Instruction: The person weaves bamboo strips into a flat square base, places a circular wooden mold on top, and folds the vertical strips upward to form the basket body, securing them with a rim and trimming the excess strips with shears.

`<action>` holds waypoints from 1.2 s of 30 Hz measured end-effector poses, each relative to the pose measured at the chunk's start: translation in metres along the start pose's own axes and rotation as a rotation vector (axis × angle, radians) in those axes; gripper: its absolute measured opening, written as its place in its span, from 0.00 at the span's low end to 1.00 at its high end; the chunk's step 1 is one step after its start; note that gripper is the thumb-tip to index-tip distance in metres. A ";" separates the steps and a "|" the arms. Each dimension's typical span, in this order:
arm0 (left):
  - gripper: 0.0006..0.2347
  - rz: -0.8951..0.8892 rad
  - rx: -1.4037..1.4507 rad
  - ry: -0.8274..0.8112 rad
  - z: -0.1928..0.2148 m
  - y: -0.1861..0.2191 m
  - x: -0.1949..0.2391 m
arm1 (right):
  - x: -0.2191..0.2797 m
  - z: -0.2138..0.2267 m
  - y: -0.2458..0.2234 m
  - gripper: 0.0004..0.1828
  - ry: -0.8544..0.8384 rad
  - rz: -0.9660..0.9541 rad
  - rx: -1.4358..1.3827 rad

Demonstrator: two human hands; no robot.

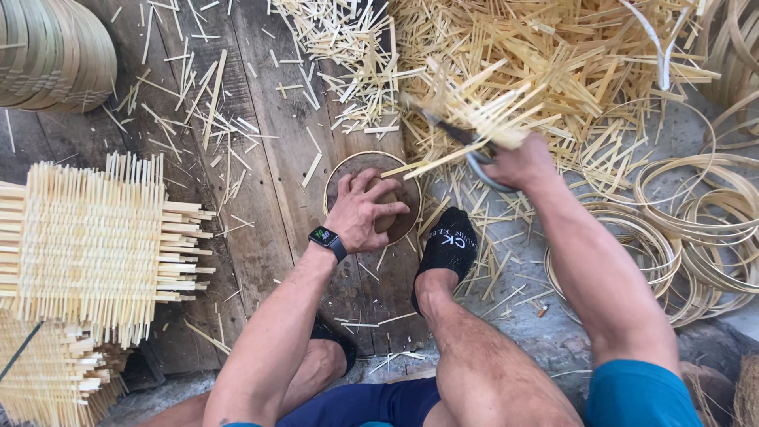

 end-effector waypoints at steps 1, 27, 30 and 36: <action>0.25 0.006 0.004 0.013 0.001 0.000 0.001 | 0.008 0.003 0.011 0.29 -0.006 -0.016 -0.100; 0.32 0.358 0.370 0.490 0.001 -0.035 0.014 | -0.042 0.015 0.044 0.37 0.160 -0.475 -0.723; 0.26 0.537 0.326 0.553 -0.007 -0.078 0.015 | -0.007 -0.047 0.020 0.30 -0.028 -0.457 -0.954; 0.17 0.819 0.358 0.321 -0.011 -0.108 -0.023 | 0.047 -0.045 -0.026 0.26 0.420 -0.175 -0.290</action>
Point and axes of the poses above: each hand's wrist, its own x-axis away from the middle knuckle, its own z-axis out of the back of the hand, y = z × x, the point moved 5 cm from there along -x, towards the middle knuckle, and after that the axes turned 4 degrees about -y, right-handed, at the moved point
